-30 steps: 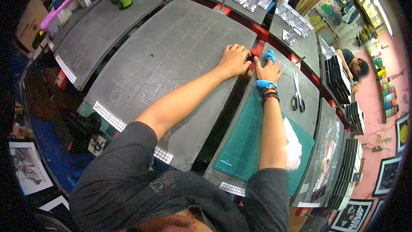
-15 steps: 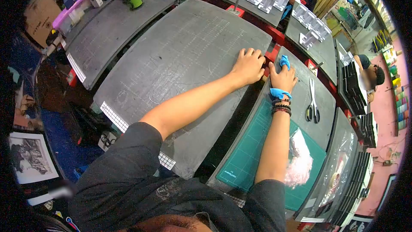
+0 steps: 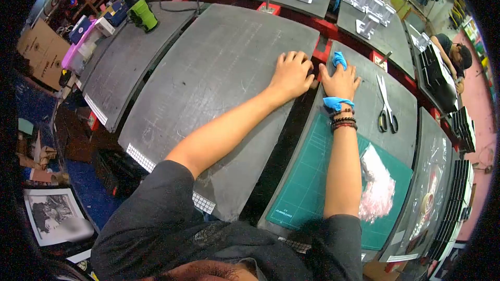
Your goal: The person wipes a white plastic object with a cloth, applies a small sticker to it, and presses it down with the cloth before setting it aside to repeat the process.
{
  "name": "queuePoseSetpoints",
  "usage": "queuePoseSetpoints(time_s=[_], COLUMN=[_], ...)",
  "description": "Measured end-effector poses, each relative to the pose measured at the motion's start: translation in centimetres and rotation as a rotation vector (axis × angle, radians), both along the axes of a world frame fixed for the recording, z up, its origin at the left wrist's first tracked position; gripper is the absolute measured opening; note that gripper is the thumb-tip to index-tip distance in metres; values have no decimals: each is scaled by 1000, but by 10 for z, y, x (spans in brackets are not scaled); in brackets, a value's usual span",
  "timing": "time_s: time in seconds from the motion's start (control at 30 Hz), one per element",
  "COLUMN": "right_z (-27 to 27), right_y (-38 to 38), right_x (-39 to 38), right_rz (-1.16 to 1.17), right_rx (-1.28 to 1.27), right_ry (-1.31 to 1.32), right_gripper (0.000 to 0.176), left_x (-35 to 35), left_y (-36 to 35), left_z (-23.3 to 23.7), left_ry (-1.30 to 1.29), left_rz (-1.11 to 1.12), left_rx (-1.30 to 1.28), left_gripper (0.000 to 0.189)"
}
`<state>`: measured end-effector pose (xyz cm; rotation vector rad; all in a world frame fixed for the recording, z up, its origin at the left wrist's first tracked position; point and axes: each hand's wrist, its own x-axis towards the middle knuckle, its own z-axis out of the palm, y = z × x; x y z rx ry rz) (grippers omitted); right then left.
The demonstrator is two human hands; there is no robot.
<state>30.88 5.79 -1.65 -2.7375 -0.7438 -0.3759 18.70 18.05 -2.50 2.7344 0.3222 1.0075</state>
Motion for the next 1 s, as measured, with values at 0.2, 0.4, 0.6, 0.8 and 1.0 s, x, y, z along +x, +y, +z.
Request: queuePoseSetpoints(time_s=[0.2, 0.4, 0.6, 0.8, 1.0], right_z=[-9, -10, -6, 4, 13], right_y=[-3, -6, -11, -13, -10], right_x=[3, 0, -4, -8, -10], right_rz=[29, 28, 95, 116, 97], right_rx=[15, 27, 121, 182, 218], right_ry=[-41, -54, -61, -19, 71], right_gripper=[77, 71, 66, 63, 54], left_x=[-2, -2, -5, -2, 57], left_y=[1, 0, 1, 11, 180], left_z=[0, 3, 13, 33, 87], left_ry=[32, 20, 4, -30, -347], left_rz=[-55, -94, -90, -127, 59], left_rx=[-43, -106, -170, -344, -748], left_gripper=[30, 26, 26, 34, 38])
